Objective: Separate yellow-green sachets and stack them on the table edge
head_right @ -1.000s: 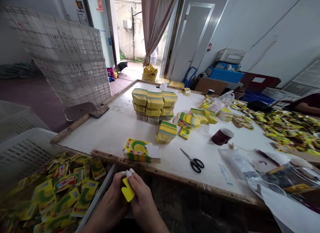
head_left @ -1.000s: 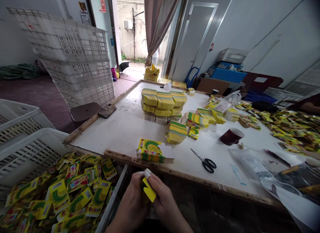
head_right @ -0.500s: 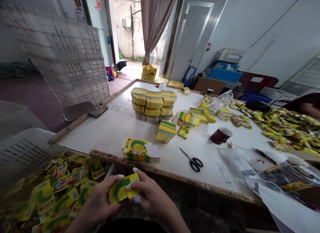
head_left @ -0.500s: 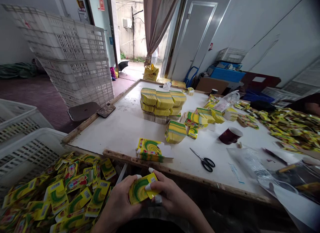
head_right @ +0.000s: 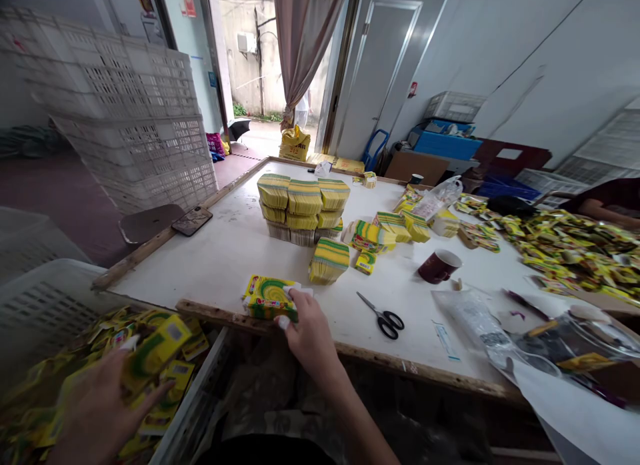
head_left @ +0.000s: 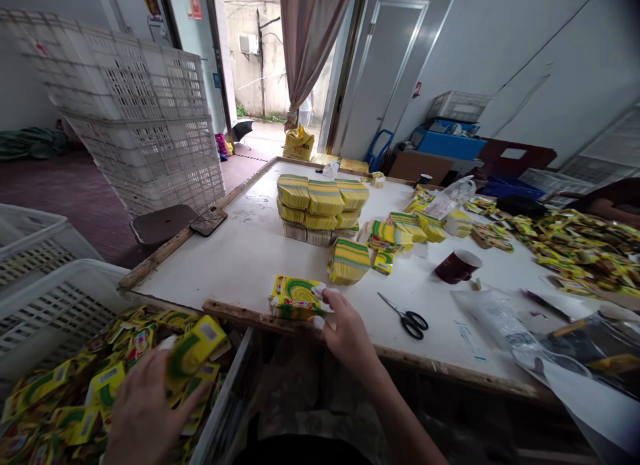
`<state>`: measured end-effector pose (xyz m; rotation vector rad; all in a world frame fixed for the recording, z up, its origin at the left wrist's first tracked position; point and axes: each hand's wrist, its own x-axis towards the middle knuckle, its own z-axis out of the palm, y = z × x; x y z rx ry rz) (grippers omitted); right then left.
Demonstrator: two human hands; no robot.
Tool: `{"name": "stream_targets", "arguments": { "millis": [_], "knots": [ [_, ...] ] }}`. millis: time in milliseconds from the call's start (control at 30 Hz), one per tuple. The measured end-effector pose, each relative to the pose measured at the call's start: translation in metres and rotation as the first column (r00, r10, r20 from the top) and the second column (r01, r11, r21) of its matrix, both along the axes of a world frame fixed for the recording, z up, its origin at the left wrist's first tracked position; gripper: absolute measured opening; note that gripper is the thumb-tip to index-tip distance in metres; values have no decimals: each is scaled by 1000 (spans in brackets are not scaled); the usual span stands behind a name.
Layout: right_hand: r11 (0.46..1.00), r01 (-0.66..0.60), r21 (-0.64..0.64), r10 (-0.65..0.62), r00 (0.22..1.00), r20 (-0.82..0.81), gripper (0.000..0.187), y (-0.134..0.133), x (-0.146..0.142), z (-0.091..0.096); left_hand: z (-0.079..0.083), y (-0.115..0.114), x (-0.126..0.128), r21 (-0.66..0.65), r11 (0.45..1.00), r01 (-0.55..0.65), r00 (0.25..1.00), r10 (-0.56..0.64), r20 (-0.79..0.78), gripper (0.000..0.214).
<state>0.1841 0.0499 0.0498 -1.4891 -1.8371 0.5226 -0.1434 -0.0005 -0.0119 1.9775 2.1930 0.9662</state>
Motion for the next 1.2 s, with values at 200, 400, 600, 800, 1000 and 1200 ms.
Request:
{"name": "stream_targets", "arguments": {
  "millis": [200,400,600,800,1000,1200],
  "knots": [
    [999,7,-46,2,978,208,52,33,4,-6,-11,-4,0,-147,988,38,988,-15,154,61],
    [999,-5,-51,13,987,163,64,25,7,2,-4,-1,82,-17,942,336,731,-249,635,47],
    [977,-189,-100,161,958,-238,68,-30,-36,10,19,8,146,294,939,178,-185,-261,947,71],
    [847,-476,-236,166,659,-734,63,-65,-77,3,59,18,155,168,985,-35,-495,-163,854,57],
    [863,-405,-303,56,673,-738,44,-60,-73,-11,36,10,149,118,991,61,-381,-86,921,66],
    [893,-367,-262,44,649,-759,27,-50,-44,-6,7,3,137,62,960,272,-83,-41,996,48]
  ]
}}
